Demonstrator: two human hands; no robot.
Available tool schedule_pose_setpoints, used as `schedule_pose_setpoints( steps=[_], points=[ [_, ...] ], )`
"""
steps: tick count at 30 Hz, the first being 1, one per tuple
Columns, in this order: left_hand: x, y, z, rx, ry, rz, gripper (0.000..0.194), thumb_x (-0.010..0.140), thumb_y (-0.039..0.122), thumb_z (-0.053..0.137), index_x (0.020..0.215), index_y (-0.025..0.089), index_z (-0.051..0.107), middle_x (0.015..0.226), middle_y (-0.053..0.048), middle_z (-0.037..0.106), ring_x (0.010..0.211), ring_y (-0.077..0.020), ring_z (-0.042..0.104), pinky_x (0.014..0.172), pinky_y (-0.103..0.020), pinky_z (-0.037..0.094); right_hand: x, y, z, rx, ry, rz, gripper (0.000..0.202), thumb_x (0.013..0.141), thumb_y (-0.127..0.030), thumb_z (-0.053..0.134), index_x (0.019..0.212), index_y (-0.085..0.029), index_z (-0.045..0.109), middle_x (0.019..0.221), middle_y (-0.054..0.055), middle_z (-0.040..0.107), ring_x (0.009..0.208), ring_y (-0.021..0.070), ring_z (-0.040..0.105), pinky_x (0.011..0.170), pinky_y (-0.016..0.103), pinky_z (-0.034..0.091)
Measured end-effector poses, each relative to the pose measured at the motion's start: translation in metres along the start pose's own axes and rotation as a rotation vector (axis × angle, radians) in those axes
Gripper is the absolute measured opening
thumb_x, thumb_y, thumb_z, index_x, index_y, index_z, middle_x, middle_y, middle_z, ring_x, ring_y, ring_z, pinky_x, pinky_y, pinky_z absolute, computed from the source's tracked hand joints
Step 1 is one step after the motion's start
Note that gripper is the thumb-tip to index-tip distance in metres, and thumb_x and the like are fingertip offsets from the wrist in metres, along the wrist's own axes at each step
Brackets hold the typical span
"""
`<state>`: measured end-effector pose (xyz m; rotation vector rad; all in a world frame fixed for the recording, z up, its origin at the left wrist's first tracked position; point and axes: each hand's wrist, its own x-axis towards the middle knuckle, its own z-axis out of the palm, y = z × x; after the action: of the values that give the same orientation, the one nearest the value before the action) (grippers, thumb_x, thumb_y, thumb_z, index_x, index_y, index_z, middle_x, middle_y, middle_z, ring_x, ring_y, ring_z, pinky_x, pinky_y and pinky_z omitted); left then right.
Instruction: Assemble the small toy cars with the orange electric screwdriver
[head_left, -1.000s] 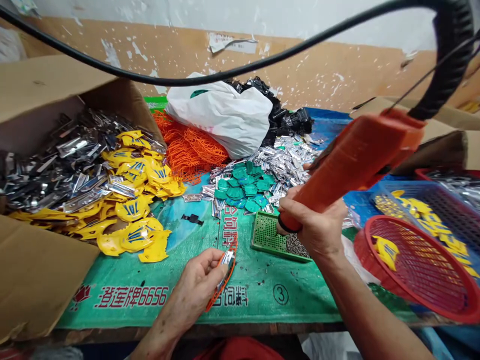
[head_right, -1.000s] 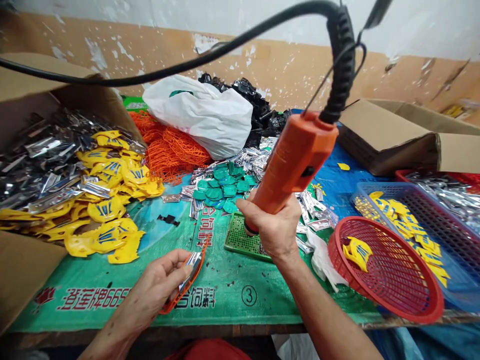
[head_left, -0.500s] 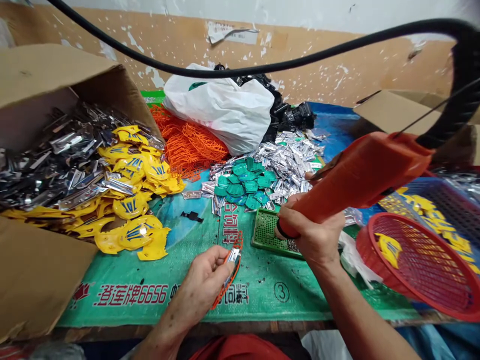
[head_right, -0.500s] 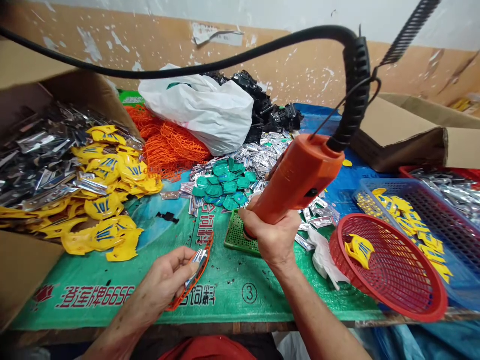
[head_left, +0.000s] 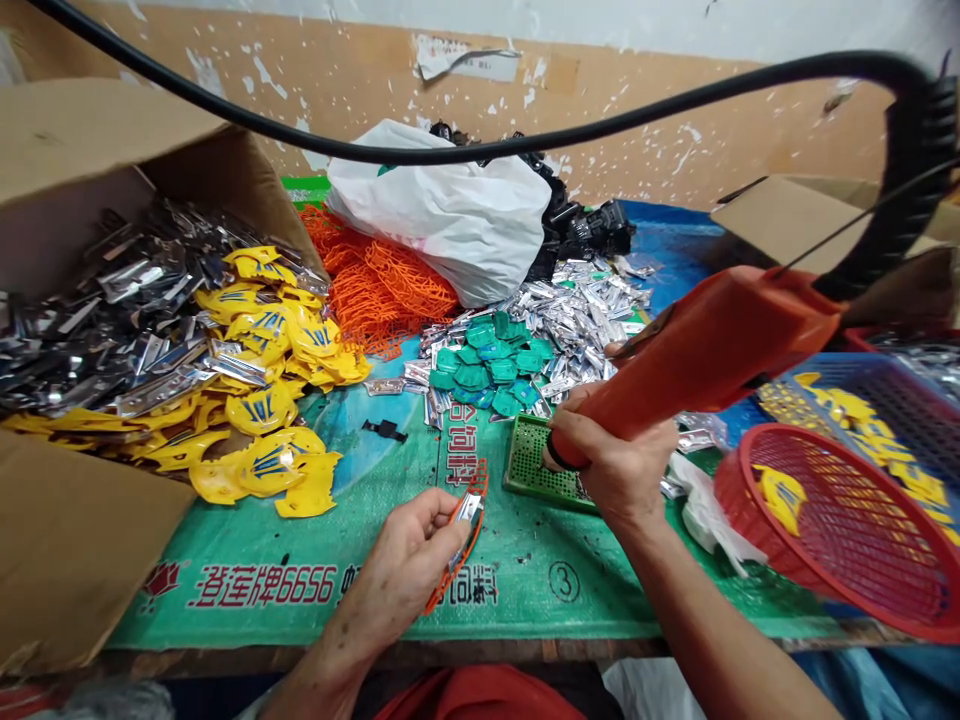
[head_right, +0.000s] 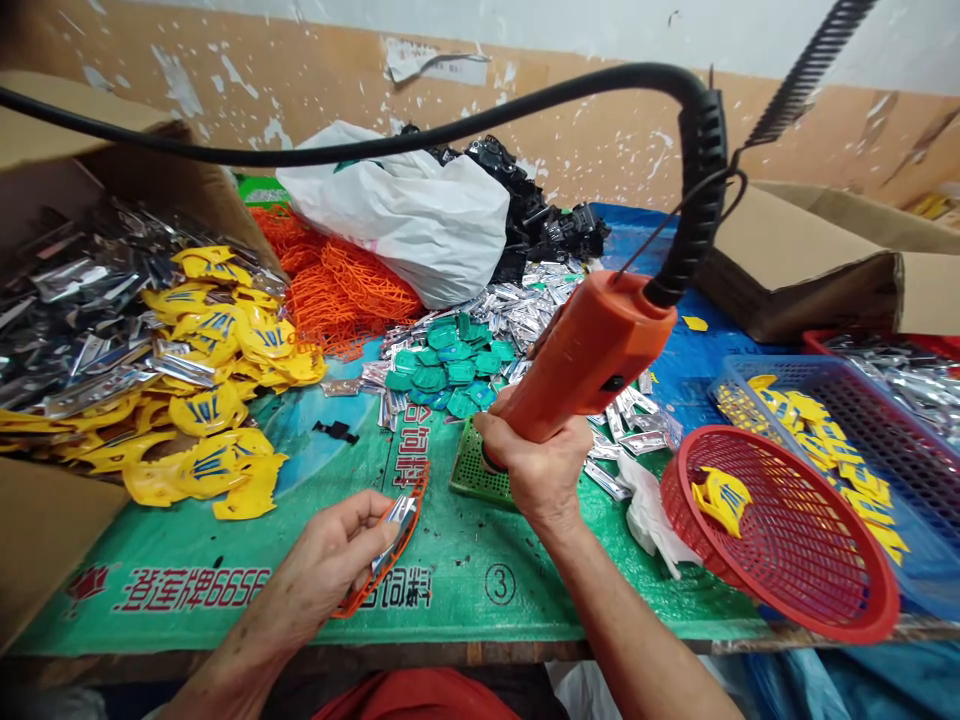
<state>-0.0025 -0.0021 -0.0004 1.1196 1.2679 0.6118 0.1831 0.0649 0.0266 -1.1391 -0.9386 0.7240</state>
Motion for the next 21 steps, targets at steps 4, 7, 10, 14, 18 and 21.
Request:
schedule_pose_setpoints(
  steps=[4, 7, 10, 14, 18, 21],
  points=[
    [0.002, 0.002, 0.001, 0.012, 0.003, -0.019, 0.028, 0.084, 0.045, 0.050, 0.077, 0.018, 0.052, 0.057, 0.008, 0.037, 0.045, -0.0071, 0.028, 0.046, -0.022, 0.025, -0.002, -0.003, 0.000, -0.042, -0.030, 0.000, 0.014, 0.053, -0.017, 0.076, 0.058, -0.018, 0.063, 0.056, -0.003, 0.060, 0.047, 0.0112, 0.054, 0.044, 0.026, 0.045],
    [0.003, 0.005, 0.002, 0.019, 0.020, -0.030, 0.029, 0.081, 0.047, 0.051, 0.076, 0.018, 0.052, 0.057, 0.008, 0.037, 0.048, -0.0079, 0.030, 0.047, -0.022, 0.024, -0.005, -0.005, -0.001, -0.082, -0.063, -0.019, 0.013, 0.054, -0.016, 0.075, 0.058, -0.018, 0.063, 0.055, -0.004, 0.061, 0.048, 0.0111, 0.054, 0.045, 0.025, 0.045],
    [0.002, 0.007, 0.003, -0.007, 0.029, -0.032, 0.031, 0.079, 0.047, 0.053, 0.079, 0.016, 0.054, 0.060, 0.006, 0.039, 0.052, -0.0092, 0.033, 0.048, -0.022, 0.024, -0.006, -0.004, -0.001, -0.092, -0.069, -0.021, 0.012, 0.054, -0.016, 0.075, 0.059, -0.018, 0.065, 0.056, -0.003, 0.061, 0.048, 0.0112, 0.055, 0.044, 0.025, 0.046],
    [0.000, 0.008, 0.002, -0.065, 0.017, -0.023, 0.031, 0.077, 0.044, 0.055, 0.089, 0.016, 0.057, 0.064, 0.005, 0.043, 0.056, -0.0103, 0.036, 0.051, -0.023, 0.027, -0.003, -0.001, -0.003, -0.036, -0.082, 0.024, 0.011, 0.057, -0.017, 0.075, 0.066, -0.018, 0.068, 0.060, -0.003, 0.063, 0.044, 0.0105, 0.054, 0.041, 0.025, 0.046],
    [0.001, 0.006, 0.003, -0.037, 0.025, -0.024, 0.029, 0.076, 0.044, 0.055, 0.086, 0.016, 0.056, 0.063, 0.005, 0.042, 0.056, -0.0106, 0.036, 0.052, -0.024, 0.027, 0.003, -0.002, -0.006, 0.062, -0.091, 0.026, 0.011, 0.060, -0.018, 0.076, 0.066, -0.017, 0.066, 0.062, -0.003, 0.062, 0.043, 0.0097, 0.053, 0.039, 0.025, 0.046],
    [0.002, 0.004, 0.004, -0.027, 0.035, -0.024, 0.028, 0.077, 0.043, 0.055, 0.084, 0.016, 0.056, 0.063, 0.005, 0.043, 0.055, -0.0106, 0.037, 0.052, -0.024, 0.027, 0.006, -0.012, -0.007, 0.105, -0.094, 0.022, 0.013, 0.059, -0.019, 0.077, 0.065, -0.017, 0.065, 0.063, -0.002, 0.061, 0.043, 0.0099, 0.053, 0.035, 0.024, 0.046]
  ],
)
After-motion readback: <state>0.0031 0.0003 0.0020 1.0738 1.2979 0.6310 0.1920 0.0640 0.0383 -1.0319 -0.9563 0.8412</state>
